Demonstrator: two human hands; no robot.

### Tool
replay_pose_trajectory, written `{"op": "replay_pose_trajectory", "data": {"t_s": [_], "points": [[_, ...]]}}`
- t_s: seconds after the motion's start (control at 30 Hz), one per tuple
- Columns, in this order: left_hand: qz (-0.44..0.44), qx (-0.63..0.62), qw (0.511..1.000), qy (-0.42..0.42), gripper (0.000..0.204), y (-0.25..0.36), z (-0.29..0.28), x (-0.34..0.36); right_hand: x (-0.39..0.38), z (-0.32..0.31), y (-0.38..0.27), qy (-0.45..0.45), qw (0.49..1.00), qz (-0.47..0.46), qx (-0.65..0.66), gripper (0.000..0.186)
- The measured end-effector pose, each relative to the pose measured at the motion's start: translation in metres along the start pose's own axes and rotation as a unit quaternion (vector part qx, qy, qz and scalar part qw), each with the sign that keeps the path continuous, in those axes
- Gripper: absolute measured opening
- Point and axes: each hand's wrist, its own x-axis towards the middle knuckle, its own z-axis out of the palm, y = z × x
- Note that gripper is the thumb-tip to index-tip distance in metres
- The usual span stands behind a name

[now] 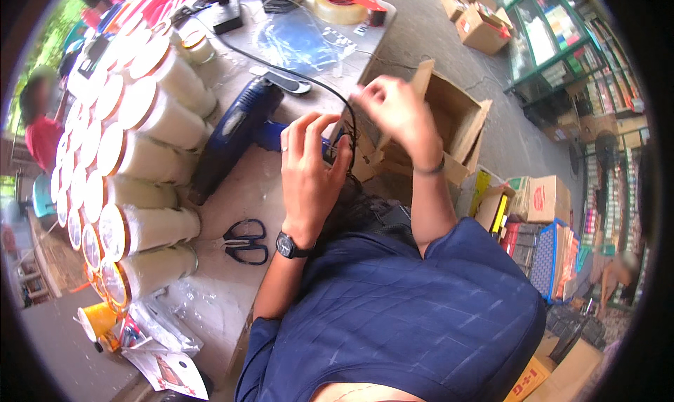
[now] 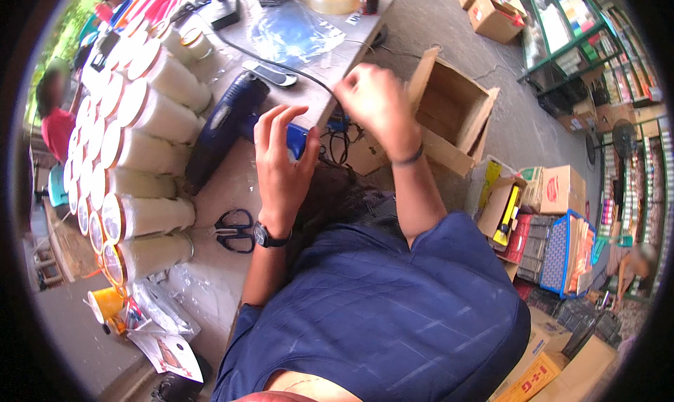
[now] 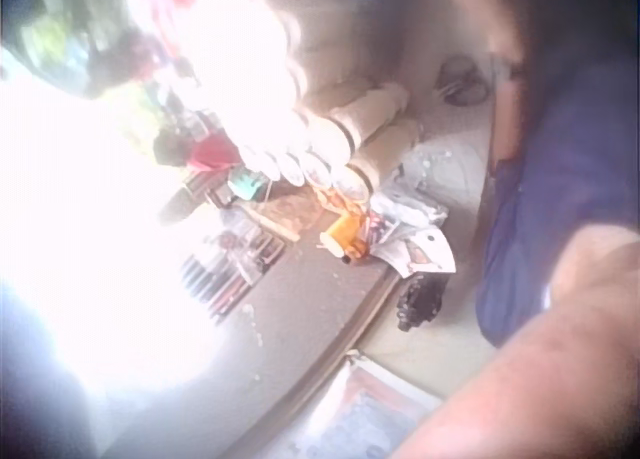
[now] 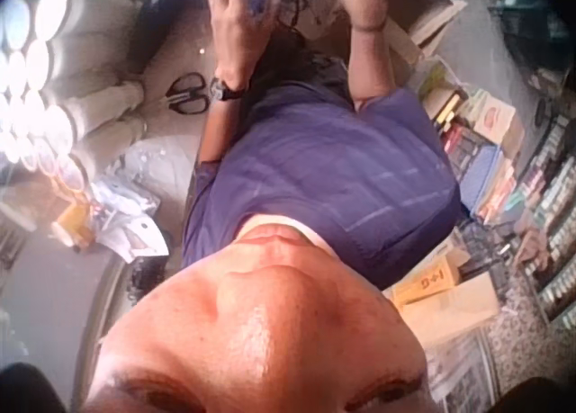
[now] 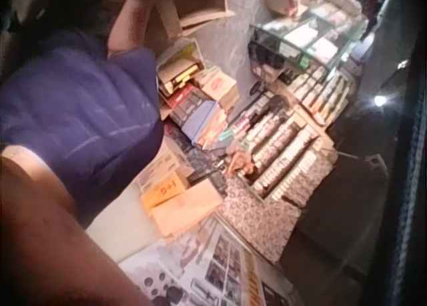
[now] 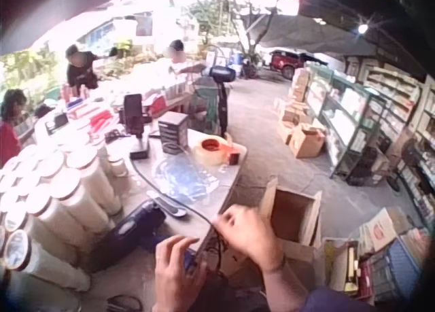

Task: The person uses a heat gun to shrink-wrap plastic film over the lids of several jars, then trims the excess film with scissors. After sealing, the person places the jars into a cardboard box.

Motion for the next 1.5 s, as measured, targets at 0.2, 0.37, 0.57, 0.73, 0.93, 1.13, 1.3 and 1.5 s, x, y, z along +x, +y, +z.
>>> {"op": "replay_pose_trajectory", "data": {"t_s": [0.2,0.37,0.57,0.73,0.93,1.13,1.3,1.5], "points": [[-0.017,-0.107,0.983,-0.151,0.033,0.035,0.060,0.032,0.124,0.020,0.233,0.103,0.952,0.261,-0.121,0.068],[0.015,-0.136,0.972,-0.192,0.034,0.047,0.125,0.043,0.133,0.095,0.338,0.124,0.942,0.312,-0.023,0.082],[0.015,-0.168,0.956,-0.240,0.034,0.053,0.228,0.040,0.085,0.155,0.384,0.066,0.978,0.071,0.186,0.054],[0.065,-0.091,0.957,-0.268,0.033,0.033,0.310,0.026,0.033,0.149,0.364,0.028,0.992,-0.025,0.119,0.040],[0.163,0.269,0.865,-0.390,0.041,-0.055,0.359,-0.028,-0.043,0.096,0.350,-0.071,0.994,0.050,-0.062,0.038],[0.093,0.287,0.742,-0.598,0.025,-0.090,0.365,-0.059,-0.052,0.059,0.372,-0.107,0.987,0.004,-0.120,0.031],[0.133,0.158,0.855,-0.475,0.021,-0.081,0.370,-0.076,-0.041,0.022,0.389,-0.131,0.975,0.057,-0.168,0.028],[0.104,0.178,0.866,-0.455,0.016,-0.080,0.375,-0.048,-0.045,0.001,0.433,-0.071,0.974,0.102,-0.187,0.030]]}}
